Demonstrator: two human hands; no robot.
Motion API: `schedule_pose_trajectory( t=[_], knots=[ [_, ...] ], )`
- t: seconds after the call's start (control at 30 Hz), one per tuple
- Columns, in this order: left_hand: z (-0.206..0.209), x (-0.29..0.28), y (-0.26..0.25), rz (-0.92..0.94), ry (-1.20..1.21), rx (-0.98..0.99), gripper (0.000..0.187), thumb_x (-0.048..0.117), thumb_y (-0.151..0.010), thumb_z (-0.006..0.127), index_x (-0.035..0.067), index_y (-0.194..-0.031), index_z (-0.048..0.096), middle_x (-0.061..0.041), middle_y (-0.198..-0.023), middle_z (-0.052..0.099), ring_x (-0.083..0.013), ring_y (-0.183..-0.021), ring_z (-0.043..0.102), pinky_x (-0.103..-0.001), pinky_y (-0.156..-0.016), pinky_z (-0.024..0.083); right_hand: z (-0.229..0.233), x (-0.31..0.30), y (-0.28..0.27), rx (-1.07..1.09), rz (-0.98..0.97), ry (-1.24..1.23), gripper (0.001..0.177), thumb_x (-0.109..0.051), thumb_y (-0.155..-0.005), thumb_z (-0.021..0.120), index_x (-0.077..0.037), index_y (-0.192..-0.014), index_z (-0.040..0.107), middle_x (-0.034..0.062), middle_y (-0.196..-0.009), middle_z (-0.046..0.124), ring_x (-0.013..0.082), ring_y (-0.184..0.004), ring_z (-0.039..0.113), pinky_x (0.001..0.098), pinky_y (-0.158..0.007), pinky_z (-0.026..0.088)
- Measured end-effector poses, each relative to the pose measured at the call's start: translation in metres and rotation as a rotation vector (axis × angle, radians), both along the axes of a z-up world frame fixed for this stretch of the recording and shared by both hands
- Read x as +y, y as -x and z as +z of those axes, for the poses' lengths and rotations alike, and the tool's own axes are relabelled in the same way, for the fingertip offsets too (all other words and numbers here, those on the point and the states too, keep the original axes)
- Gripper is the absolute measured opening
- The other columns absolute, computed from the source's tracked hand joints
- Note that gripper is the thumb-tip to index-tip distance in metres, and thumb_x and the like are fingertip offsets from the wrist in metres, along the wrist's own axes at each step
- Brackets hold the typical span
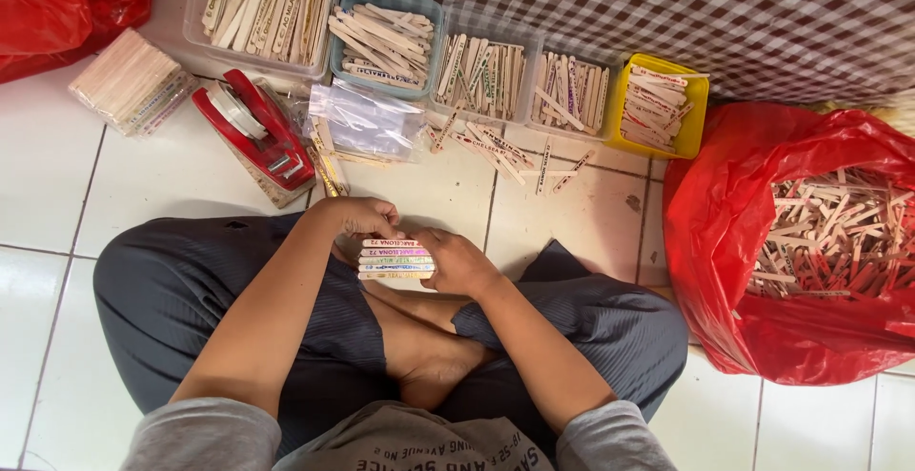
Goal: Bundling and aligning wooden sticks by hand
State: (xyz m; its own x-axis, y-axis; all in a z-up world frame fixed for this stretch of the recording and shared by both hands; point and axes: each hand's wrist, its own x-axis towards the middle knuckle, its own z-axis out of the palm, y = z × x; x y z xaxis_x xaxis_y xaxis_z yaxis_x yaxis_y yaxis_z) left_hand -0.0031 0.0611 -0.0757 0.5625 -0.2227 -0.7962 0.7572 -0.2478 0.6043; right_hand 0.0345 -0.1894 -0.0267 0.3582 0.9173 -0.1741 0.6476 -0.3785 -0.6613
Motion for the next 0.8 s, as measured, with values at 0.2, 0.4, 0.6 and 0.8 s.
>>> schedule_pose_trajectory(
  t=[0.2, 0.4, 0.6, 0.8],
  knots=[
    [0.043, -0.018, 0.02, -0.07, -0.695, -0.309, 0.016, 0.032, -0.088, 0.069, 0.027, -0.104, 0.069, 0.002, -0.093, 0.076, -0.0247, -0.094, 0.075, -0.038, -0.075, 0.059, 0.001, 0.005, -0.004, -0.005, -0.019, 0.042, 0.077, -0.024, -0.062, 0.086, -0.007, -0.13, 0.055, 0.0171, -0.115, 0.068, 0.0397, -0.108, 0.068, 0.05, -0.094, 0.057],
    [0.075, -0.068, 0.059, -0.512, -0.834, -0.787, 0.142, 0.101, -0.038, 0.07, 0.007, -0.141, 0.047, -0.019, -0.127, 0.063, -0.0353, -0.126, 0.059, -0.049, -0.109, 0.047, -0.008, 0.003, -0.004, 0.009, -0.035, 0.004, 0.075, -0.023, -0.061, 0.085, -0.007, -0.129, 0.056, 0.0156, -0.114, 0.069, 0.0387, -0.106, 0.069, 0.0485, -0.093, 0.058],
    [0.02, -0.083, 0.071, -0.523, -1.138, -0.88, 0.076, 0.039, -0.064, 0.093, 0.007, -0.117, 0.05, -0.009, -0.101, 0.058, -0.0286, -0.101, 0.062, -0.042, -0.093, 0.047, -0.002, 0.005, -0.006, 0.086, -0.048, 0.049, 0.075, -0.027, -0.063, 0.085, -0.007, -0.129, 0.054, 0.0158, -0.116, 0.068, 0.0393, -0.106, 0.069, 0.0501, -0.095, 0.057],
    [0.025, -0.075, 0.067, -0.477, -1.15, -0.951, 0.069, 0.045, -0.058, 0.088, 0.011, -0.106, 0.052, -0.008, -0.095, 0.061, -0.028, -0.094, 0.064, -0.041, -0.085, 0.049, 0.028, -0.009, -0.013, 0.395, -0.184, 0.026, 0.099, -0.015, -0.062, 0.091, -0.01, -0.139, 0.031, 0.0237, -0.138, 0.059, 0.0464, -0.13, 0.055, 0.0567, -0.11, 0.045]
  ],
)
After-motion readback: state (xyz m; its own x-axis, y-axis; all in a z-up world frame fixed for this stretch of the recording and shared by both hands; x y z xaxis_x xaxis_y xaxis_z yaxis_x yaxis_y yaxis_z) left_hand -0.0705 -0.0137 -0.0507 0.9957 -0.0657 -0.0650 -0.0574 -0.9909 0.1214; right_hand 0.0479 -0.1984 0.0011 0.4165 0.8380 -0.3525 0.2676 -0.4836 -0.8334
